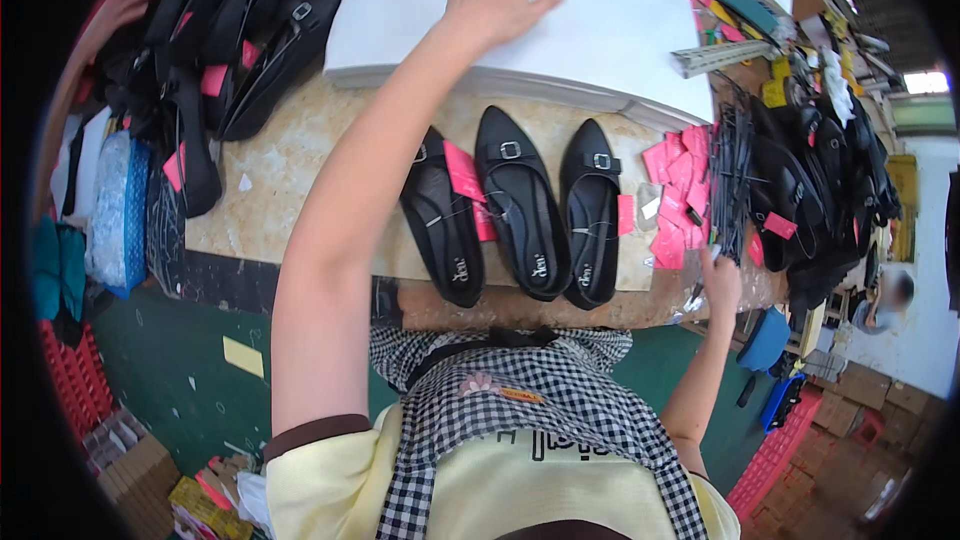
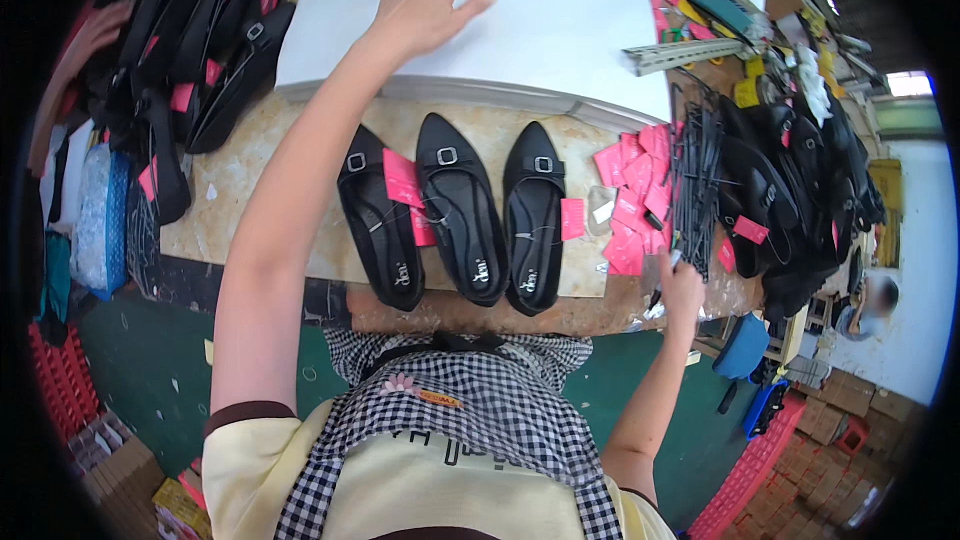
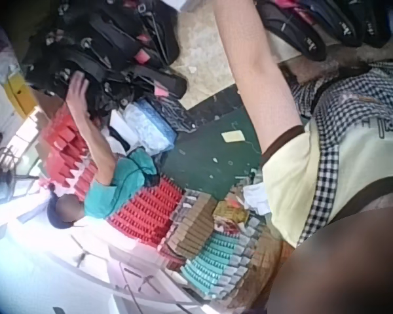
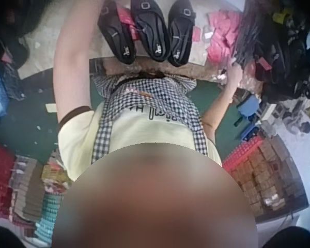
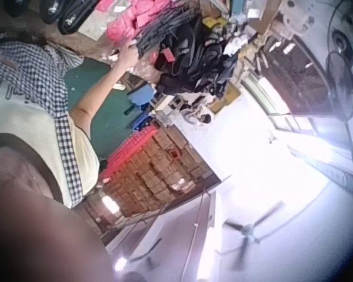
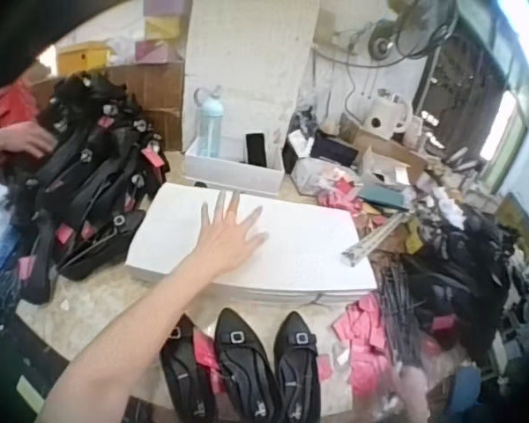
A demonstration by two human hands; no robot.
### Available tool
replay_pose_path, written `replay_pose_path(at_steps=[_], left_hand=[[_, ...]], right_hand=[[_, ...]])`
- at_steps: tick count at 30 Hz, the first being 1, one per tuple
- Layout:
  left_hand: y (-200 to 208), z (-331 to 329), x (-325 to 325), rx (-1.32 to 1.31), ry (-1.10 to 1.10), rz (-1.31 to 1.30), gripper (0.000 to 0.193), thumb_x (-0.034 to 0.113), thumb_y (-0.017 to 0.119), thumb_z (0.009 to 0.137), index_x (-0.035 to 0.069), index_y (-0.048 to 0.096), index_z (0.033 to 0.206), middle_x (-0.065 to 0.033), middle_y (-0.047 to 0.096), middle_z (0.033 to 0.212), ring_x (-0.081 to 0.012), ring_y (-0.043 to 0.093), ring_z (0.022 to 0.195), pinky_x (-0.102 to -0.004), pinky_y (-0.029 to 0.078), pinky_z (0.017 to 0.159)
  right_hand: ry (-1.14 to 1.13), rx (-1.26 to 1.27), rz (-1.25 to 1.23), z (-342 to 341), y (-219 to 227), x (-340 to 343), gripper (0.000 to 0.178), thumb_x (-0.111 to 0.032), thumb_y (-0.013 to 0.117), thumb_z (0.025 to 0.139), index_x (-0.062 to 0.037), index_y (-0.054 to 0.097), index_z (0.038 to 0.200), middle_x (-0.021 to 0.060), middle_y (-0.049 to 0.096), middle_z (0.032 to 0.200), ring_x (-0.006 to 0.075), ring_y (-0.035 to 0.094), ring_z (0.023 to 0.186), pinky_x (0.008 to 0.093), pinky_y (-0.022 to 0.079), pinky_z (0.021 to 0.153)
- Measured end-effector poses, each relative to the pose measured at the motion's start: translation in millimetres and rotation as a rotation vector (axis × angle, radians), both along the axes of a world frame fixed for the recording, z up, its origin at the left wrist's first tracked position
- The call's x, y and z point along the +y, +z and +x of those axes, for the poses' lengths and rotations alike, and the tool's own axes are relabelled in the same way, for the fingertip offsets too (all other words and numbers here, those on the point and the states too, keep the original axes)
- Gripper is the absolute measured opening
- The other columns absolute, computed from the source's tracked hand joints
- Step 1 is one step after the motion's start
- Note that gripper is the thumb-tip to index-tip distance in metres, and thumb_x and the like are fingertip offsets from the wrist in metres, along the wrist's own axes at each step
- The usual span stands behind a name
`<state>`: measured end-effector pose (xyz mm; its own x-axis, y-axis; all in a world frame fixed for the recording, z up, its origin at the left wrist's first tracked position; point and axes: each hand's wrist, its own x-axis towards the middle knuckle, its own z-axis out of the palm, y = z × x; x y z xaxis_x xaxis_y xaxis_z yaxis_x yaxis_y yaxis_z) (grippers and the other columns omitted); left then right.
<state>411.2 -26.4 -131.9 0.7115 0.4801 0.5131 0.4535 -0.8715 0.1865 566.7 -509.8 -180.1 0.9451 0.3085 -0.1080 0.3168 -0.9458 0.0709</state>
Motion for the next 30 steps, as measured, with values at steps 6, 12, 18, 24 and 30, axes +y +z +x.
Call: replay_pose_path(at_steps=[6,12,18,24,30], left_hand=[[-64.2,50.6,21.2,0.212,0.088,-0.127,0.046,0.037,0.049,0.096,0.023,0.05,0.14,-0.0165,0.042,0.144,-0.0345,0.034,0.136,-0.0678,0.024,0.106],[73.0,-10.6,-147.1,0.06,-0.395,-0.352,0.024,0.032,0.071,0.081,0.008,0.072,0.087,-0.0139,0.063,0.08,-0.0329,0.063,0.081,-0.0434,0.05,0.077],[33.9,-95.8,-234.1,-0.316,-0.973,-0.595,0.013,0.021,0.074,0.072,0.01,0.067,0.074,-0.0114,0.067,0.086,-0.0279,0.065,0.091,-0.0399,0.048,0.09],[32.2,-99.0,-218.3,-0.614,-0.597,-0.298,0.013,0.014,0.07,0.082,0.003,0.064,0.079,-0.0083,0.065,0.078,-0.0201,0.065,0.065,-0.0285,0.052,0.058],[11.9,-57.8,-238.1,-0.375,-0.503,-1.691,0.041,0.022,0.051,0.097,0.0,0.048,0.132,-0.0114,0.053,0.123,-0.0184,0.052,0.112,-0.0328,0.039,0.101]], right_hand=[[-0.048,-0.076,0.157,-34.0,10.5,-12.9,0.046,-0.044,0.06,0.091,-0.003,0.066,0.111,0.0215,0.067,0.076,0.037,0.067,0.078,0.046,0.051,0.072],[0.17,0.69,1.624,-99.5,21.4,54.1,0.054,-0.02,0.062,0.093,-0.0051,0.044,0.142,0.0106,0.051,0.136,0.0227,0.054,0.121,0.0373,0.048,0.095],[-0.458,1.735,2.033,-142.0,12.6,109.0,0.073,-0.016,0.067,0.089,-0.0052,0.029,0.15,0.017,0.031,0.153,0.0268,0.035,0.14,0.0404,0.035,0.111],[0.059,1.267,1.417,-131.5,79.1,114.2,0.08,-0.018,0.073,0.084,-0.0028,0.03,0.149,0.0193,0.026,0.156,0.0299,0.027,0.145,0.0427,0.029,0.114],[0.713,0.173,1.144,-145.9,85.0,101.8,0.069,-0.009,0.076,0.076,-0.0004,0.048,0.139,0.025,0.051,0.135,0.0329,0.056,0.122,0.0392,0.047,0.097]])
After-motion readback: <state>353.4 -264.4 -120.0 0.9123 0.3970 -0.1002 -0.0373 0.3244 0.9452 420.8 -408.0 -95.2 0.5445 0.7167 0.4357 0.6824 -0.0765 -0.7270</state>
